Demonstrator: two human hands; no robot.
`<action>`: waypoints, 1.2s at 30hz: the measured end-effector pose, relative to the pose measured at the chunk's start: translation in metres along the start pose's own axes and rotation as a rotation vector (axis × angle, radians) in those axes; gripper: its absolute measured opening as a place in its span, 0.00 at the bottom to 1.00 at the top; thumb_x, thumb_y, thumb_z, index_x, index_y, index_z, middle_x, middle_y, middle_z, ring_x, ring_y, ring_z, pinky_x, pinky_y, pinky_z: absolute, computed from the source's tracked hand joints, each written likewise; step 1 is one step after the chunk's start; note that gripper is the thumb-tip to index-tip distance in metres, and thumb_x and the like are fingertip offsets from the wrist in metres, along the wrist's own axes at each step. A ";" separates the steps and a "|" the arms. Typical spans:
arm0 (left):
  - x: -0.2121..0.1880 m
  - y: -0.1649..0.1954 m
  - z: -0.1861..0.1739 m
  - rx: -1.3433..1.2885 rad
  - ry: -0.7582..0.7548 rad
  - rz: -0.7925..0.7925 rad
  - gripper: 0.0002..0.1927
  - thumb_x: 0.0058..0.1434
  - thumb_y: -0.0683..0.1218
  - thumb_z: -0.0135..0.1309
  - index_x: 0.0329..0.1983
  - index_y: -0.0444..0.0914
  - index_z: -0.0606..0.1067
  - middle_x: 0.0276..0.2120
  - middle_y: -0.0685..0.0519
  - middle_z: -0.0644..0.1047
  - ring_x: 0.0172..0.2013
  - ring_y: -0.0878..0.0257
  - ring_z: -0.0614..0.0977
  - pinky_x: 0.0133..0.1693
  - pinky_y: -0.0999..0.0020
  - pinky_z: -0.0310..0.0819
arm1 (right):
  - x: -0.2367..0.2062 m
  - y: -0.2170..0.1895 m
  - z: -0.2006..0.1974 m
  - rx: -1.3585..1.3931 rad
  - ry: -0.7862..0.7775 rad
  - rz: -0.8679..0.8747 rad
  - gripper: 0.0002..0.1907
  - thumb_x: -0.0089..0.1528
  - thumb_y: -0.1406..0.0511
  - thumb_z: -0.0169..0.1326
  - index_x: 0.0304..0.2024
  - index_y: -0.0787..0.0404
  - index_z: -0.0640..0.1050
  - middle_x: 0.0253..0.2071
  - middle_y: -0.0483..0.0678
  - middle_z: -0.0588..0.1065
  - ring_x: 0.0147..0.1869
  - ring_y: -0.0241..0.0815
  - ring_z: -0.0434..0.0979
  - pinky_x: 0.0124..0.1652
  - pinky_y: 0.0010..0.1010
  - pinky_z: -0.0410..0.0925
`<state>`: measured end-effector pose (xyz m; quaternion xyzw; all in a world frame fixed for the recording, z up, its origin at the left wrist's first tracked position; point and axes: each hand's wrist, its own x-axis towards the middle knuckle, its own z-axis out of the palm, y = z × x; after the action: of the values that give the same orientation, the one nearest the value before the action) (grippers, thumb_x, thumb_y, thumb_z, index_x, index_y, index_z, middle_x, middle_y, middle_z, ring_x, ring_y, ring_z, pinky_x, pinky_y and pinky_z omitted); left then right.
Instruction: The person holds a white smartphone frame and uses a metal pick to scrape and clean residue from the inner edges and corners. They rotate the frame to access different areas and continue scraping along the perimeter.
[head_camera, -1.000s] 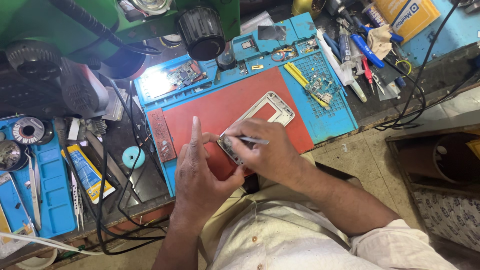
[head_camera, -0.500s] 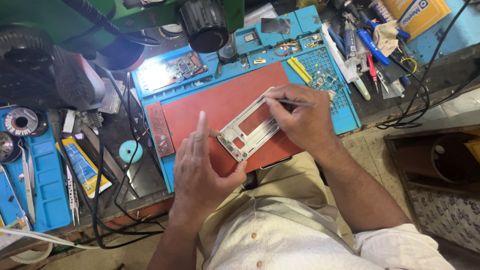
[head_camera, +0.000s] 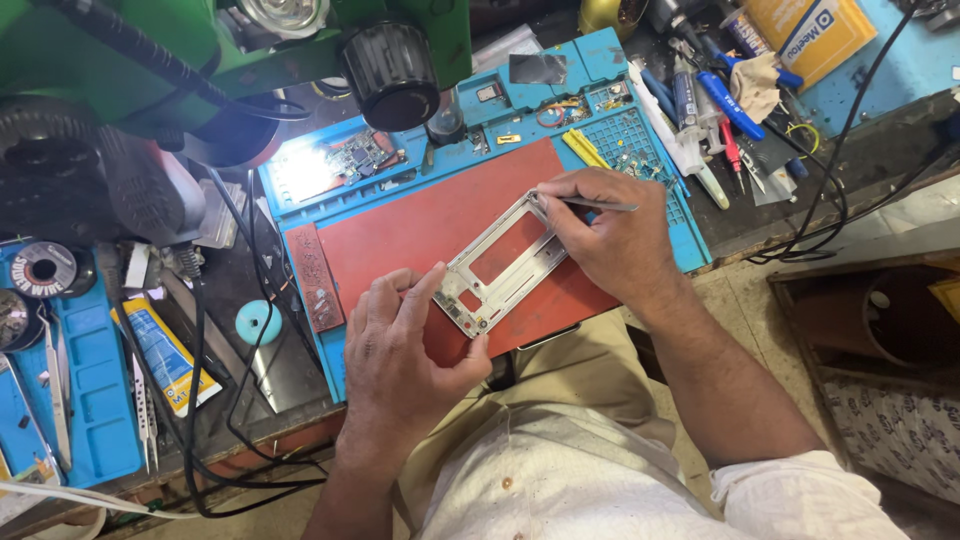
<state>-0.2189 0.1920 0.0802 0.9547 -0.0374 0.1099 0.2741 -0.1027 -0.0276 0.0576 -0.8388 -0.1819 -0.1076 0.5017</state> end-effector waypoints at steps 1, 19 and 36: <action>0.000 0.001 0.000 0.003 0.000 0.003 0.39 0.43 0.53 0.69 0.60 0.37 0.74 0.51 0.43 0.72 0.53 0.45 0.75 0.55 0.49 0.68 | 0.000 0.000 -0.001 -0.013 0.003 -0.007 0.06 0.62 0.72 0.62 0.42 0.65 0.84 0.41 0.49 0.84 0.42 0.36 0.86 0.41 0.25 0.77; -0.013 0.016 -0.004 0.009 -0.011 -0.023 0.39 0.43 0.53 0.69 0.59 0.36 0.74 0.49 0.43 0.73 0.53 0.45 0.75 0.55 0.49 0.68 | -0.030 -0.014 -0.016 -0.280 0.066 -0.229 0.06 0.63 0.73 0.63 0.41 0.66 0.79 0.37 0.53 0.80 0.39 0.48 0.83 0.38 0.34 0.75; -0.022 0.015 -0.010 0.015 0.001 -0.014 0.39 0.41 0.53 0.70 0.58 0.35 0.74 0.49 0.42 0.72 0.52 0.45 0.75 0.53 0.48 0.68 | -0.059 -0.035 -0.026 -0.348 0.059 -0.184 0.06 0.61 0.75 0.62 0.39 0.66 0.77 0.34 0.52 0.78 0.36 0.48 0.81 0.36 0.34 0.73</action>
<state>-0.2439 0.1848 0.0909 0.9569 -0.0296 0.1085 0.2678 -0.1713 -0.0470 0.0769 -0.8892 -0.2215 -0.2074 0.3425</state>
